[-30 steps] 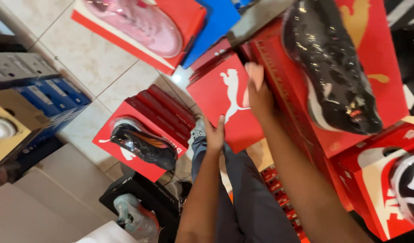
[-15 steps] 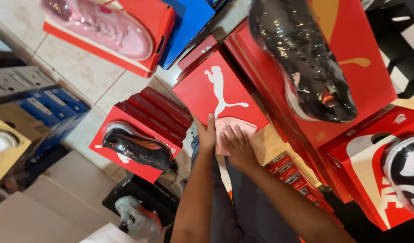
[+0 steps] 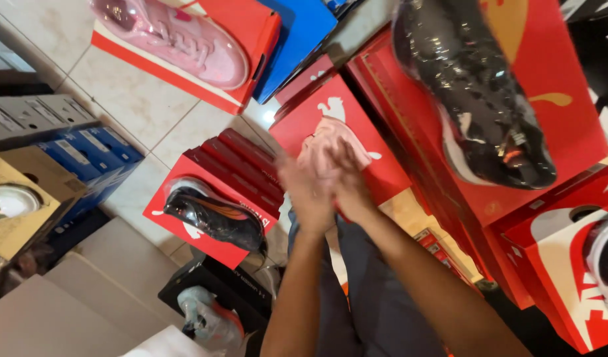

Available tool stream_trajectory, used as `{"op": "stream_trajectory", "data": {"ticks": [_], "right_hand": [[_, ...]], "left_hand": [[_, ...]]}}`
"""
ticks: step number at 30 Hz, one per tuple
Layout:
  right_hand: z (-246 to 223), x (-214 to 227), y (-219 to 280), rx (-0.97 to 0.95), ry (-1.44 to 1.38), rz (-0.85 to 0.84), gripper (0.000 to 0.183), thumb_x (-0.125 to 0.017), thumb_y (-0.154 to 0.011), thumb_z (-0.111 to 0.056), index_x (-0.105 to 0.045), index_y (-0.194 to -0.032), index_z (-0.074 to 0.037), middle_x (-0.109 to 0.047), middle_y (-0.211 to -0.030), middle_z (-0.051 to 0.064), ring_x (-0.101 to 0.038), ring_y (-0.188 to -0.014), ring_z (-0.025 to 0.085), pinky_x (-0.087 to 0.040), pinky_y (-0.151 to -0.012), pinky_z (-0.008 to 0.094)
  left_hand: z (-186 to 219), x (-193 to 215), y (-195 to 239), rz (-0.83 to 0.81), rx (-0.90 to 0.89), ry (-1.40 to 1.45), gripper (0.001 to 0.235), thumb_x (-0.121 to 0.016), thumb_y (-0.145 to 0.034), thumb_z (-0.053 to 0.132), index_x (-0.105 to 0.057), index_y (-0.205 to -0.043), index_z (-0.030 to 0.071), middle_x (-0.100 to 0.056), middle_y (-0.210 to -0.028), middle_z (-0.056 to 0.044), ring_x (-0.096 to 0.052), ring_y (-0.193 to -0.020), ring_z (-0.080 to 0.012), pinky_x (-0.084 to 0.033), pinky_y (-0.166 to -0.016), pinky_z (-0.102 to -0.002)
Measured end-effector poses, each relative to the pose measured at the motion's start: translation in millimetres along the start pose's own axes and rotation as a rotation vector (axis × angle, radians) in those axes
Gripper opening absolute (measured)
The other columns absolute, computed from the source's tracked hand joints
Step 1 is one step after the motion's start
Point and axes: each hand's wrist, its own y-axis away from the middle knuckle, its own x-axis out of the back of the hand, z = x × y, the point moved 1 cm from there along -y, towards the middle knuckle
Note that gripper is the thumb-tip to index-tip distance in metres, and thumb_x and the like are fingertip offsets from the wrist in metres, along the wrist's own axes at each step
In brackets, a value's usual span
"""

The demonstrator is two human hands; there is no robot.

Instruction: Organizing and inspecting shoes inside their boxes on the floor

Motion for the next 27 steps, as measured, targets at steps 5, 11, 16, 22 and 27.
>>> {"op": "stream_trajectory", "data": {"ticks": [5, 11, 16, 22, 27], "right_hand": [[23.1, 45.5, 4.2, -0.106, 0.054, 0.339, 0.035, -0.058, -0.104, -0.014, -0.062, -0.137, -0.001, -0.047, -0.151, 0.028, -0.038, -0.141, 0.056, -0.036, -0.113, 0.065], [74.2, 3.8, 36.1, -0.226, 0.522, -0.068, 0.068, -0.046, -0.100, -0.061, -0.042, -0.160, -0.028, -0.025, -0.163, 0.031, -0.038, -0.137, 0.054, -0.042, -0.090, 0.065], [72.3, -0.9, 34.5, -0.245, 0.591, -0.074, 0.068, -0.040, -0.101, -0.063, -0.041, -0.161, -0.031, -0.024, -0.164, 0.030, -0.039, -0.136, 0.052, -0.042, -0.088, 0.059], [67.1, -3.6, 31.7, -0.249, 0.644, -0.069, 0.068, -0.028, -0.105, -0.063, -0.039, -0.162, -0.028, -0.025, -0.163, 0.031, -0.039, -0.137, 0.050, -0.042, -0.086, 0.056], [62.5, 2.5, 29.6, -0.258, 0.602, -0.072, 0.068, -0.025, -0.106, -0.063, -0.034, -0.164, -0.027, -0.023, -0.163, 0.032, -0.036, -0.139, 0.051, -0.039, -0.089, 0.057]], "left_hand": [[-21.4, -35.7, -0.7, -0.221, -0.509, -1.048, 0.056, -0.048, -0.103, 0.051, -0.050, -0.153, 0.025, -0.042, -0.161, -0.017, -0.036, -0.150, -0.0419, -0.024, -0.112, -0.074], [-62.8, -30.0, -89.3, 0.116, -0.038, -0.481, 0.074, -0.051, -0.105, 0.051, -0.023, -0.166, 0.020, -0.024, -0.164, -0.032, -0.029, -0.150, -0.0507, -0.030, -0.121, -0.061], [20.1, -31.2, -66.9, 0.095, 0.404, 0.277, 0.062, -0.048, -0.109, 0.037, -0.023, -0.165, 0.024, -0.015, -0.171, -0.017, -0.016, -0.157, -0.0361, -0.009, -0.128, -0.052], [-69.2, -30.2, 96.4, 0.073, 0.695, 0.054, 0.044, -0.039, -0.112, 0.030, -0.052, -0.147, 0.007, -0.058, -0.141, -0.011, -0.053, -0.135, -0.0207, -0.037, -0.116, -0.029], [-96.0, -3.4, 145.7, -0.057, 0.491, 0.472, 0.045, -0.035, -0.109, 0.019, -0.046, -0.143, -0.007, -0.060, -0.131, -0.014, -0.056, -0.104, -0.0174, -0.047, -0.089, -0.028]]}}
